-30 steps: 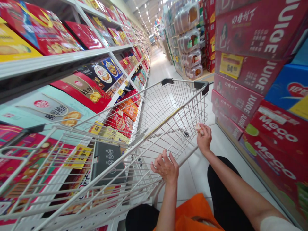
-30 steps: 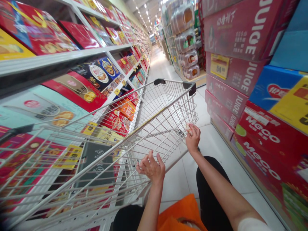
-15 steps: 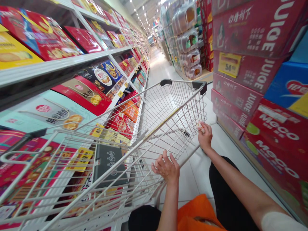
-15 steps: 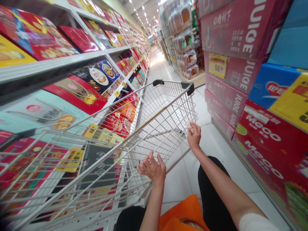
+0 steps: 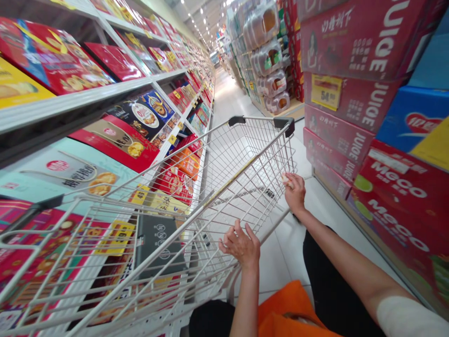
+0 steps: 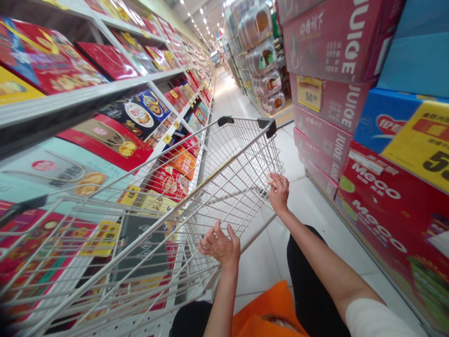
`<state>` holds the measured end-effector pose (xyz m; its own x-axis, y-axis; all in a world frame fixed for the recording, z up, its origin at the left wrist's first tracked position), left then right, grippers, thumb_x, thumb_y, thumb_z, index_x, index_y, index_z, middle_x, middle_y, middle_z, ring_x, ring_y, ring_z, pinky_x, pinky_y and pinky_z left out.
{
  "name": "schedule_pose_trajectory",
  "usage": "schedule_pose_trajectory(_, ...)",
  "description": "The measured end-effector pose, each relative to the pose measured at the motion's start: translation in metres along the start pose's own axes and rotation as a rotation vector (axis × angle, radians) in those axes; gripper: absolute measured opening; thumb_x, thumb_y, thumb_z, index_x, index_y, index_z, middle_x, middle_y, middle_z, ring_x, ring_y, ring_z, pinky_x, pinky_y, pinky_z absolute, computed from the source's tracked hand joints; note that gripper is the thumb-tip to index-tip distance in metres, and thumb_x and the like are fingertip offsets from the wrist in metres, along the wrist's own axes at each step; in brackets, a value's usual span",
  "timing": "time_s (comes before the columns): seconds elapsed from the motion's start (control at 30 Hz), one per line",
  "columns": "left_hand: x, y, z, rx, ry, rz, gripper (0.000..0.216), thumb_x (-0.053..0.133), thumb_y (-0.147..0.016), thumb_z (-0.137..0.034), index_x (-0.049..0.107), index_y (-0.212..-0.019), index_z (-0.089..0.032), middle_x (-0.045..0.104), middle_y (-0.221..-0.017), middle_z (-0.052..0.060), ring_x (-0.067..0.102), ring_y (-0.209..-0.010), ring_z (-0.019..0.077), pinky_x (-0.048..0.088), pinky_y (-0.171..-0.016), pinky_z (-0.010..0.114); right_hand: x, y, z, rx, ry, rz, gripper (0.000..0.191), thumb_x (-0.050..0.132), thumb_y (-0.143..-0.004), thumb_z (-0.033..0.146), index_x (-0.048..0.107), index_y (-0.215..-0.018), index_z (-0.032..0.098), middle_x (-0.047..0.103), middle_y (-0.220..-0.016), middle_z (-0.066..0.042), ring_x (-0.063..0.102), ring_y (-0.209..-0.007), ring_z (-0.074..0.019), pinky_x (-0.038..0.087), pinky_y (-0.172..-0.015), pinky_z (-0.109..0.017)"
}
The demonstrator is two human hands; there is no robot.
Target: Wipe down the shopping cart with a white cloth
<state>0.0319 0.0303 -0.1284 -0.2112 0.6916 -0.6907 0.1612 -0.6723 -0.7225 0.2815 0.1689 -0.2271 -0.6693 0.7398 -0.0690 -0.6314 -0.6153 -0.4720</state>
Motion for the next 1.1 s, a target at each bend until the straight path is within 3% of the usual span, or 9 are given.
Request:
schedule_pose_trajectory(0.2,-0.003,-0.002,-0.004,0.042,-0.048,-0.027,0.030,0.054,-0.092,-0.035,0.065,-0.115,-0.020,0.058,-0.105,0.011,0.047,-0.106,0.0275,0.025,-0.107,0.057,0.005,-0.023,0.024,-0.048,-0.046,-0.007,0.049,0.043,-0.073,0.004,0.069,-0.112,0.020,0.063,-0.120,-0.010,0.057,-0.117,-0.0207,0.057,-0.097,-0.038)
schedule_pose_trajectory(0.37,0.002,-0.001,-0.001,0.003,-0.021,0.021,0.032,0.054,-0.092,-0.035,0.065,-0.117,-0.020,0.059,-0.106,0.012,0.047,-0.107,0.0281,0.024,-0.108,0.059,0.003,0.000,-0.001,-0.014,-0.050,-0.020,0.045,0.044,-0.073,0.006,0.071,-0.107,0.019,0.066,-0.113,-0.011,0.059,-0.113,-0.0217,0.058,-0.094,-0.040)
schedule_pose_trajectory(0.53,0.000,-0.001,-0.002,0.019,-0.017,-0.033,0.029,0.055,-0.091,-0.035,0.066,-0.115,-0.021,0.059,-0.104,0.011,0.048,-0.105,0.0272,0.026,-0.107,0.058,-0.010,0.005,-0.019,0.047,-0.014,-0.025,0.032,0.051,-0.077,0.014,0.071,-0.101,0.018,0.067,-0.104,-0.010,0.063,-0.103,-0.0225,0.054,-0.098,-0.045)
schedule_pose_trajectory(0.7,0.000,-0.001,0.000,0.004,-0.005,-0.002,0.031,0.054,-0.091,-0.036,0.065,-0.116,-0.020,0.059,-0.106,0.011,0.047,-0.106,0.0274,0.025,-0.108,0.058,-0.021,-0.035,0.021,-0.046,-0.030,-0.162,0.037,0.053,-0.089,0.027,0.061,-0.124,0.018,0.061,-0.122,-0.013,0.058,-0.117,-0.0226,0.049,-0.105,-0.044)
schedule_pose_trajectory(0.8,-0.002,-0.001,0.000,0.006,0.003,-0.007,0.031,0.054,-0.091,-0.035,0.065,-0.116,-0.021,0.058,-0.106,0.010,0.048,-0.106,0.0271,0.025,-0.109,0.057,-0.010,-0.044,0.037,-0.112,-0.062,-0.129,0.041,0.052,-0.091,0.028,0.057,-0.131,0.018,0.058,-0.128,-0.014,0.055,-0.123,-0.0225,0.047,-0.108,-0.044)
schedule_pose_trajectory(0.93,-0.001,0.000,0.001,-0.002,0.005,-0.001,0.032,0.053,-0.092,-0.035,0.064,-0.118,-0.021,0.058,-0.107,0.011,0.048,-0.107,0.0275,0.024,-0.109,0.057,0.005,-0.021,0.015,-0.071,-0.058,-0.021,0.043,0.044,-0.087,0.018,0.061,-0.127,0.019,0.059,-0.126,-0.013,0.055,-0.123,-0.0220,0.050,-0.105,-0.043)
schedule_pose_trajectory(1.1,0.002,-0.002,-0.001,-0.008,-0.001,0.023,0.031,0.053,-0.092,-0.035,0.065,-0.116,-0.020,0.059,-0.106,0.012,0.048,-0.106,0.0282,0.024,-0.108,0.058,-0.004,-0.011,-0.016,0.000,0.008,0.010,0.043,0.045,-0.081,0.013,0.067,-0.117,0.018,0.063,-0.116,-0.012,0.059,-0.114,-0.0214,0.053,-0.101,-0.042)
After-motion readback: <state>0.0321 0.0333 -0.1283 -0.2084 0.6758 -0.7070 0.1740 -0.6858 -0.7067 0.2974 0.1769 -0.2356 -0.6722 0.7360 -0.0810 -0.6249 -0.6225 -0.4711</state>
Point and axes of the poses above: each hand's wrist, its own y-axis away from the middle knuckle, its own x-axis out of the palm, z = x × y, the point moved 8 cm from there along -y, towards the middle knuckle
